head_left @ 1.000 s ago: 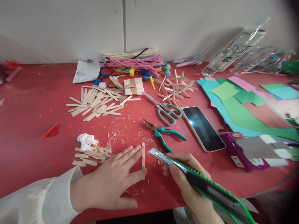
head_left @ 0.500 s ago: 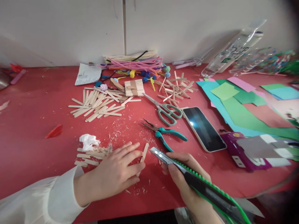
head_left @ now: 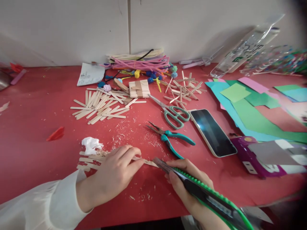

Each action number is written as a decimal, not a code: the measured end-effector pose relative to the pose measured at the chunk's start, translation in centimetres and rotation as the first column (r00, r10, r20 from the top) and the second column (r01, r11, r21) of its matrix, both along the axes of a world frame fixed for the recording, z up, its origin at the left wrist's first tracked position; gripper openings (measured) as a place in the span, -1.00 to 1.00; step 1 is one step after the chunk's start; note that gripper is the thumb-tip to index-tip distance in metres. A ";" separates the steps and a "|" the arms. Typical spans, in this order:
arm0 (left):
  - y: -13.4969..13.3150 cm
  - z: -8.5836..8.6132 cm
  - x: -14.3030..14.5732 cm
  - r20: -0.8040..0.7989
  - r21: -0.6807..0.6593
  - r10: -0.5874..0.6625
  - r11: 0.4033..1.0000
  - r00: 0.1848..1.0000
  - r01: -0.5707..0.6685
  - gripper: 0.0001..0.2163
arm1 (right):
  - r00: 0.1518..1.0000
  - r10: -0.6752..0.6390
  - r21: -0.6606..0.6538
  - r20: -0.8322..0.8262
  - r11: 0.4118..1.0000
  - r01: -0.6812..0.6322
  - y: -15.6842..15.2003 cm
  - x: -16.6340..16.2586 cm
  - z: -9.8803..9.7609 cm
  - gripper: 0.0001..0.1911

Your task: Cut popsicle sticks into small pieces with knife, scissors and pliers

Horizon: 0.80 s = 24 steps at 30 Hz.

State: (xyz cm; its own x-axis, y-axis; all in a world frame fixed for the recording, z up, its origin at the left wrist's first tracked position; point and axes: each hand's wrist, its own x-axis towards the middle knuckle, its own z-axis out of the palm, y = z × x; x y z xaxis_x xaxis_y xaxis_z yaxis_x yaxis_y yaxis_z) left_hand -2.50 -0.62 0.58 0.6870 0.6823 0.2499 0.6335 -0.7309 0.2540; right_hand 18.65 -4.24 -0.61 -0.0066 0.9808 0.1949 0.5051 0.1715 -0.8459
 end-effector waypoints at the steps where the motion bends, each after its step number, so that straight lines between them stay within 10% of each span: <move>1: 0.0 0.1 0.1 -0.010 -0.015 0.004 1.000 1.000 -0.004 -0.79 | 1.000 -0.012 -0.014 -0.011 1.000 0.012 0.0 0.0 0.1 -0.93; 24: -1.0 -1.3 -0.5 -0.163 -0.089 -0.205 0.977 0.965 0.193 -0.17 | 0.997 -0.072 -0.009 0.024 0.997 0.072 -0.4 -0.3 1.1 -0.92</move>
State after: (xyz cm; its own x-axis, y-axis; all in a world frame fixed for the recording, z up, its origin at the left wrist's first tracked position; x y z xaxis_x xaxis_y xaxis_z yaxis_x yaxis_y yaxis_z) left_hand -2.99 -1.64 -0.71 0.8389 0.5395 0.0724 0.5157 -0.8303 0.2112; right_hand 18.39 -4.62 0.45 0.0599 0.9807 0.1862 0.5359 0.1258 -0.8349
